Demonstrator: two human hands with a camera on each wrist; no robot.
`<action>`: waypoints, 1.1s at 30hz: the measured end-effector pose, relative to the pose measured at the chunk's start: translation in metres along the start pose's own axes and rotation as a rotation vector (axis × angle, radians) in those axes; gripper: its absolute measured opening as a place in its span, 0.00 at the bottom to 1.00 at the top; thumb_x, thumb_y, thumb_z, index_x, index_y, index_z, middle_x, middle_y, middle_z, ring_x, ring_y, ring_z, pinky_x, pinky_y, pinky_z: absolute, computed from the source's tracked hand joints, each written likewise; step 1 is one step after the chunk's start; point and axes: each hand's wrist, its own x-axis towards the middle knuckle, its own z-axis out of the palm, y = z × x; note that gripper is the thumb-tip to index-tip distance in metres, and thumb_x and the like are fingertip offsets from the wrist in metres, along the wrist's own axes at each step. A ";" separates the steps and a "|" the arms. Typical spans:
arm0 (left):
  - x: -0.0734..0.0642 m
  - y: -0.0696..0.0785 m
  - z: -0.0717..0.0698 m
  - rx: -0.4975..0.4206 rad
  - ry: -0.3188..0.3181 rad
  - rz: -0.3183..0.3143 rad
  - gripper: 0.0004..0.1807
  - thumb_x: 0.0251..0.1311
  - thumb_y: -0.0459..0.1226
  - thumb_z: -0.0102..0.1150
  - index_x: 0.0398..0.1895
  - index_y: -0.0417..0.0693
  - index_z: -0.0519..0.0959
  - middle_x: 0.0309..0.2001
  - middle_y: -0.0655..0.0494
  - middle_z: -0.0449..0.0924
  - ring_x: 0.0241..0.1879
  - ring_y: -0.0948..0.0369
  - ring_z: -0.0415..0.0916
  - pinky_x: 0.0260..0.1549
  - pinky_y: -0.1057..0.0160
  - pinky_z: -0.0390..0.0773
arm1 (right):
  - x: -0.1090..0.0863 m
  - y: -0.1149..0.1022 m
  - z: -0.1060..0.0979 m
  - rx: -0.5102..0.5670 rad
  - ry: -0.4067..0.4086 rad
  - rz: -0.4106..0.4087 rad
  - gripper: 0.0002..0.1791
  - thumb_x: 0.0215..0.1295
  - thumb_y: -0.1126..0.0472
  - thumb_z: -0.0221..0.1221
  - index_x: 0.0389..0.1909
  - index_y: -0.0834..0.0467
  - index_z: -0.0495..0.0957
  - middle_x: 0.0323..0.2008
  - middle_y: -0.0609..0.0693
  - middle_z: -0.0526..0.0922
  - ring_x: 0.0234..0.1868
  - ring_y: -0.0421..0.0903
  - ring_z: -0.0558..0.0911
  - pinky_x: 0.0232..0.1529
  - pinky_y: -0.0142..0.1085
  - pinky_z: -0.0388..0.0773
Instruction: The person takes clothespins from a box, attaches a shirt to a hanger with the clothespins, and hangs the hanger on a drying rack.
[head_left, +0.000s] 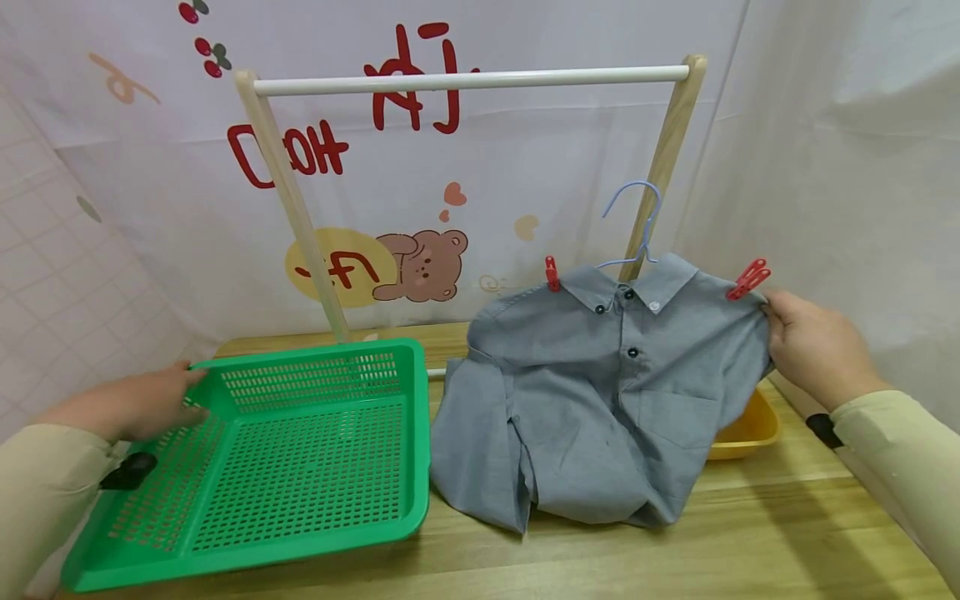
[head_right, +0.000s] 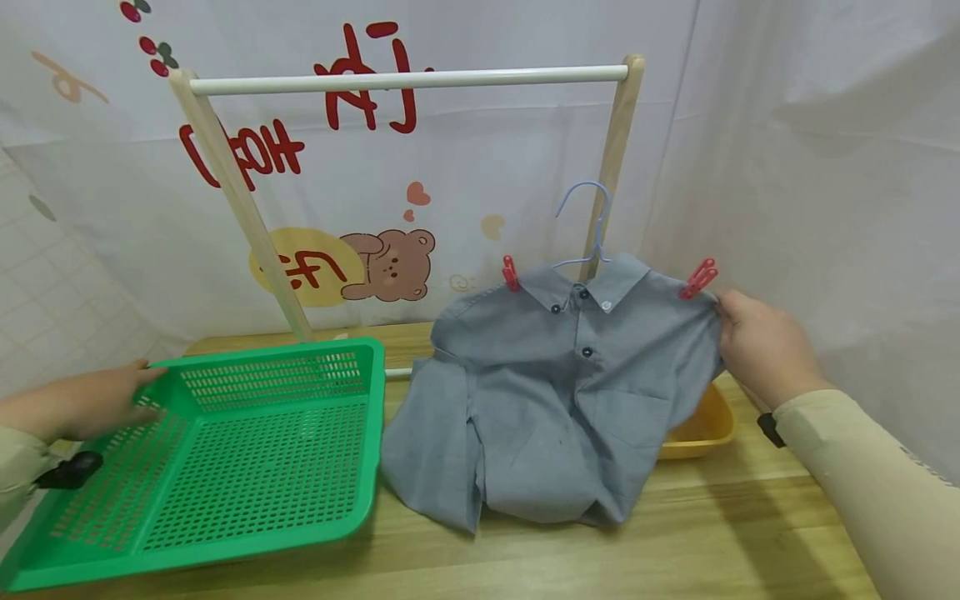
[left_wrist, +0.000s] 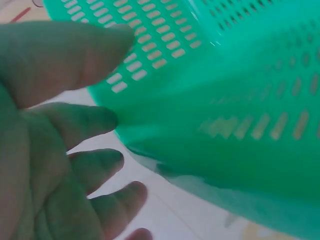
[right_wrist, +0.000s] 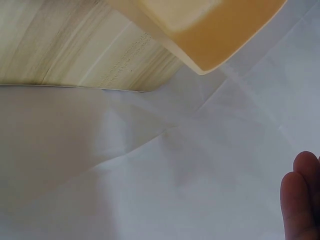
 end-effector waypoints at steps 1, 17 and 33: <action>0.001 0.003 -0.002 0.002 0.025 0.001 0.49 0.71 0.51 0.62 0.73 0.15 0.56 0.69 0.05 0.48 0.63 0.16 0.63 0.56 0.25 0.72 | 0.000 0.000 0.000 -0.001 0.000 -0.002 0.17 0.78 0.69 0.45 0.61 0.67 0.75 0.49 0.75 0.83 0.37 0.73 0.84 0.40 0.68 0.77; 0.037 0.072 -0.038 -0.191 0.301 -0.069 0.61 0.72 0.72 0.39 0.82 0.26 0.46 0.79 0.21 0.50 0.76 0.25 0.52 0.71 0.25 0.58 | 0.000 -0.007 0.004 0.010 0.047 -0.039 0.10 0.77 0.71 0.48 0.50 0.67 0.76 0.37 0.71 0.84 0.27 0.64 0.82 0.34 0.66 0.78; 0.080 0.107 -0.052 -0.349 0.366 -0.107 0.68 0.64 0.79 0.38 0.82 0.28 0.49 0.80 0.26 0.52 0.76 0.27 0.55 0.71 0.26 0.60 | -0.002 -0.010 0.003 0.013 0.061 -0.042 0.08 0.77 0.70 0.51 0.50 0.66 0.76 0.38 0.70 0.85 0.27 0.64 0.82 0.34 0.66 0.77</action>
